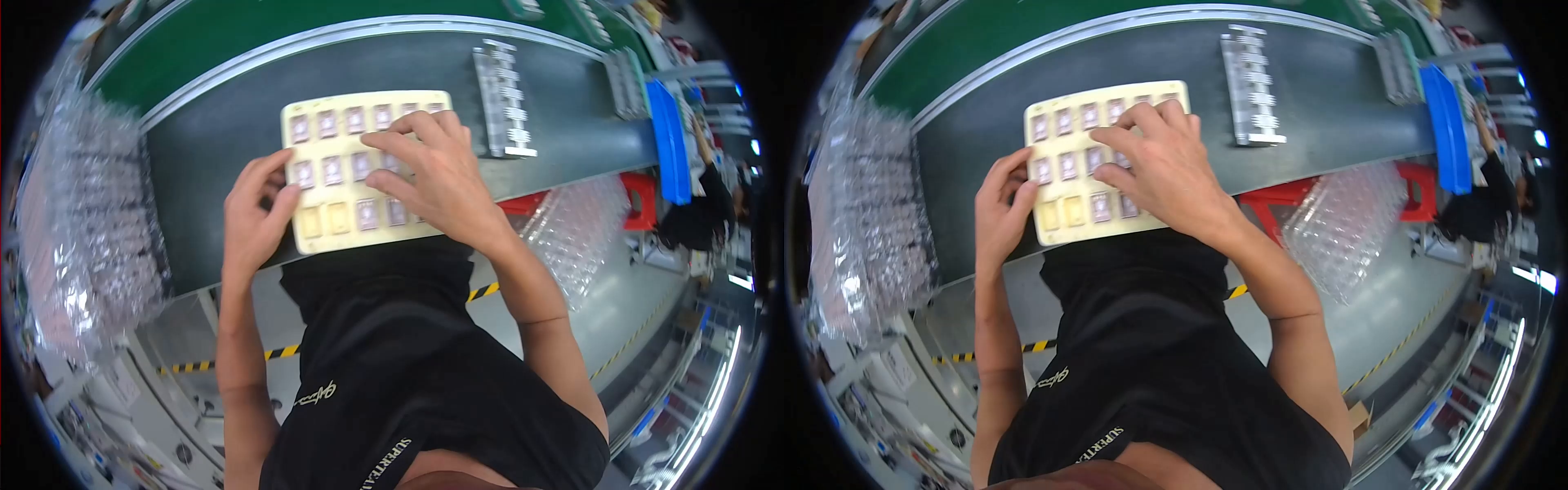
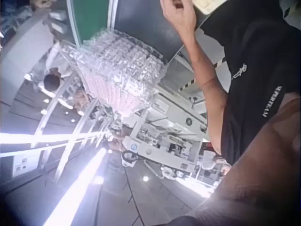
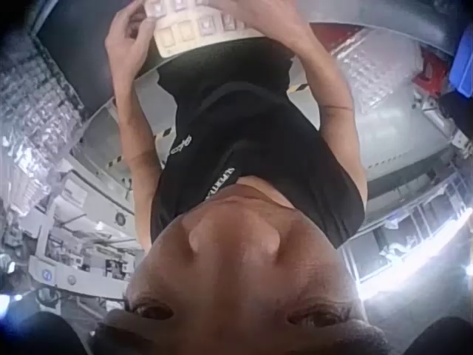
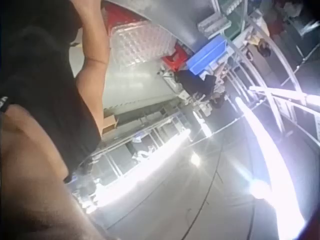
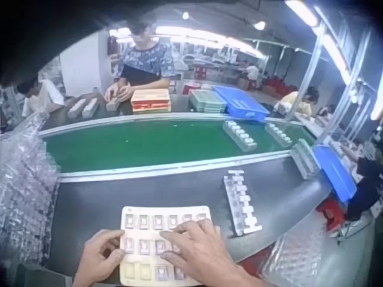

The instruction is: Assembling small electronic components into plastic trays on a factory assembly line.

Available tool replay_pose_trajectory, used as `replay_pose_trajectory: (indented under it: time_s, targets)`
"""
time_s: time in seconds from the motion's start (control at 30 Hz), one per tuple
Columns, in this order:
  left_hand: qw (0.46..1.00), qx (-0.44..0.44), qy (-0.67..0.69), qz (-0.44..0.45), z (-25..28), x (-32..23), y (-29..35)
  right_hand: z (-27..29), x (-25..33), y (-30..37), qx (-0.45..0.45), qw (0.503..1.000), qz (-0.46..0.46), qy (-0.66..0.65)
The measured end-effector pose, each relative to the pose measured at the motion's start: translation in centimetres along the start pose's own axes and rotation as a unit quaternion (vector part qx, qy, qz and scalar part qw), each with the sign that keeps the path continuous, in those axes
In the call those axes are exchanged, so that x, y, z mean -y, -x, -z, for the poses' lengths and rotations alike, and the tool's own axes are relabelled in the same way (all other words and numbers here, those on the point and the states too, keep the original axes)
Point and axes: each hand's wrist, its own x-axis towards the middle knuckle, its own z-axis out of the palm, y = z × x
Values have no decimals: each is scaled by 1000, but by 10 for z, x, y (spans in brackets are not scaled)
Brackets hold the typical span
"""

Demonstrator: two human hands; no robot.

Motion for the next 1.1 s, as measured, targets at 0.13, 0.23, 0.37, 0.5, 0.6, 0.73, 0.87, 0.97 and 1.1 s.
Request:
replay_pose_trajectory:
  time_s: [0.13,0.23,0.37,0.5,0.6,0.73,0.87,0.97,1.1]
  targets:
    - [995,-28,92,15,8,18,6,22,-43,6,-121,989,-70,37]
    - [996,-68,49,18,10,23,-2,34,-87,20,-197,962,-132,132]
    - [994,-101,42,29,12,32,-14,32,-122,32,-142,945,-260,141]
    - [993,-116,4,3,23,48,-22,41,-119,19,-78,933,-347,57]
    - [993,-115,-11,17,23,51,-24,53,-131,23,-65,937,-333,87]
    - [992,-118,-31,13,20,48,-24,70,-154,28,-30,936,-328,122]
    - [987,-142,-71,36,14,47,-30,67,-171,28,-49,942,-303,134]
    - [978,-164,-109,62,14,45,-30,71,-183,29,-64,952,-282,103]
    - [978,-168,-110,50,15,50,-29,88,-222,32,-157,925,-312,151]
